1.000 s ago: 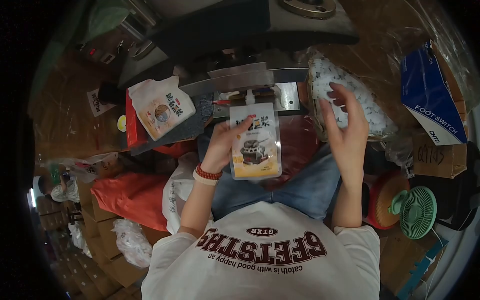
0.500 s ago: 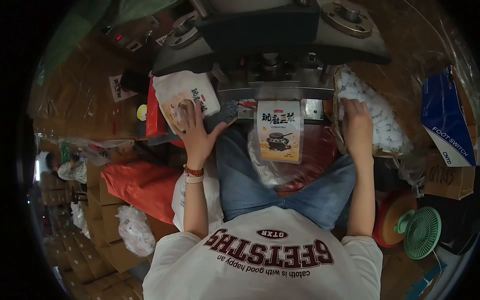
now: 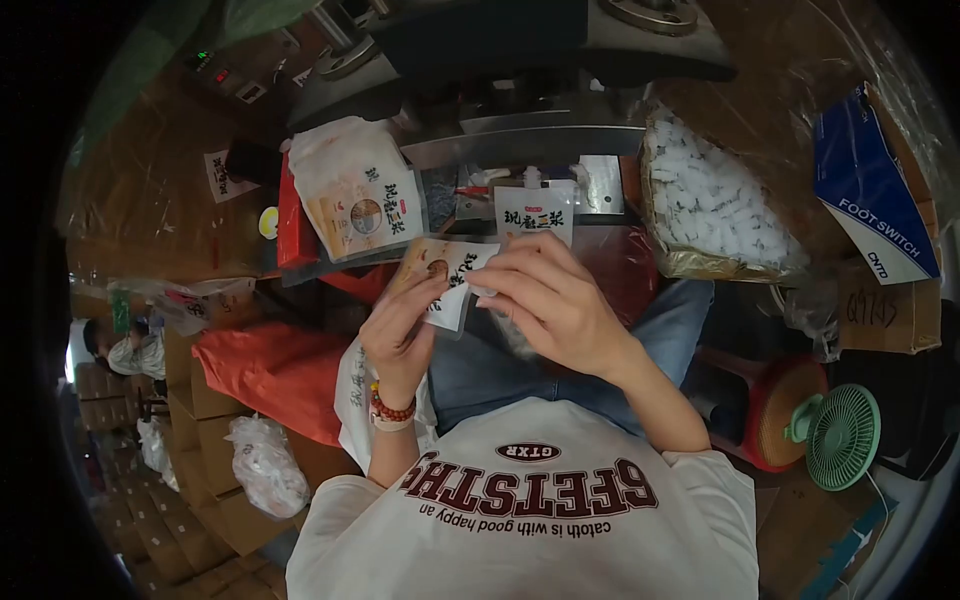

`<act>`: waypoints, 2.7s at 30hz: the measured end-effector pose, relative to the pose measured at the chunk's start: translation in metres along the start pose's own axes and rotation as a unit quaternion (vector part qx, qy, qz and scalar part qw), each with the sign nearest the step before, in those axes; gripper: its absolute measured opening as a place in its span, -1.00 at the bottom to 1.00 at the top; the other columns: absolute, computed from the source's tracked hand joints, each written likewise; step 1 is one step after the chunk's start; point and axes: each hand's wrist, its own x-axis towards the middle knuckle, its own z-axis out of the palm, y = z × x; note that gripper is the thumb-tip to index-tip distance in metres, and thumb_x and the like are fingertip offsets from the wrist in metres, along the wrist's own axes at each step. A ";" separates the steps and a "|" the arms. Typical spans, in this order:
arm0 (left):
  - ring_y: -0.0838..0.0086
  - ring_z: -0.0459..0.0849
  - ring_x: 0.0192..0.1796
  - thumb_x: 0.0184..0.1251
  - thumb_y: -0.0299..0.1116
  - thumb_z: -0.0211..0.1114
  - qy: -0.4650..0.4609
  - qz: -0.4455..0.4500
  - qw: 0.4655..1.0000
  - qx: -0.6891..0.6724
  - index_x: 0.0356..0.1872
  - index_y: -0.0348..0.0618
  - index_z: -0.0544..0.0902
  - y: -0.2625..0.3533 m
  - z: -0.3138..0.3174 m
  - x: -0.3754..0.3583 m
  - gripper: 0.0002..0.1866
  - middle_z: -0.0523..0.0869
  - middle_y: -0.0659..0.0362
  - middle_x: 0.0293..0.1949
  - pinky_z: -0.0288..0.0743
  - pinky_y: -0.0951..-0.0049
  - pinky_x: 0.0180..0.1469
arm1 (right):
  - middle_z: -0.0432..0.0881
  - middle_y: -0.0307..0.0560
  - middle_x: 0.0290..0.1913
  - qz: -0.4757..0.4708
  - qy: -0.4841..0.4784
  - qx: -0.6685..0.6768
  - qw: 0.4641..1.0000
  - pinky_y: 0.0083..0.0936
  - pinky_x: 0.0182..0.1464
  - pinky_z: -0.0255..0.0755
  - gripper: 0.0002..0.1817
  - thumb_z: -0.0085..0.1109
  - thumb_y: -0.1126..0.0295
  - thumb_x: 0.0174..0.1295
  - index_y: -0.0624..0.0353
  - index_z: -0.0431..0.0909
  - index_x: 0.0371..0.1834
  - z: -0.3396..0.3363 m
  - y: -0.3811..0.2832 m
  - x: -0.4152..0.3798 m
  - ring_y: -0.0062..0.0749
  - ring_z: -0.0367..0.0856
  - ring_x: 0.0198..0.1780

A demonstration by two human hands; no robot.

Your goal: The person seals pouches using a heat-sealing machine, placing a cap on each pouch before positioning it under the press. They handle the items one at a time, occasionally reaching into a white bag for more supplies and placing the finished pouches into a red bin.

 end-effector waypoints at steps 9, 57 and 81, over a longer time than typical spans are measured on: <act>0.55 0.71 -0.36 0.29 -0.36 0.33 -0.148 -0.359 0.791 -0.473 -0.21 -0.35 0.70 -0.018 0.079 -0.008 -0.78 0.76 0.12 -0.34 0.53 0.61 -0.30 | 0.43 0.09 0.17 0.194 -0.038 -0.066 0.978 -0.42 0.15 0.34 -0.41 0.26 0.40 0.15 0.24 0.34 0.27 -0.032 0.018 -0.009 -0.13 0.48 0.08; 0.31 0.75 -0.18 0.06 -0.64 0.24 -0.098 -0.125 0.946 -0.282 -0.18 -0.22 0.72 0.003 0.062 0.005 -0.73 0.75 0.05 -0.17 0.58 0.46 -0.16 | 0.71 -0.06 -0.12 0.109 0.006 0.060 0.992 0.00 0.39 0.15 -0.68 0.30 0.56 0.07 0.30 0.56 -0.06 -0.030 0.008 -0.013 -0.30 0.72 -0.14; 0.64 0.67 -0.33 0.31 -0.37 0.32 -0.187 -0.385 0.799 -0.423 -0.25 -0.34 0.72 -0.013 0.101 -0.010 -0.80 0.76 0.17 -0.34 0.47 0.68 -0.30 | 0.64 -0.01 0.01 0.269 0.085 0.028 0.959 -0.36 0.34 0.20 -0.56 0.26 0.44 0.16 0.29 0.45 0.12 -0.040 0.030 -0.022 -0.39 0.52 0.15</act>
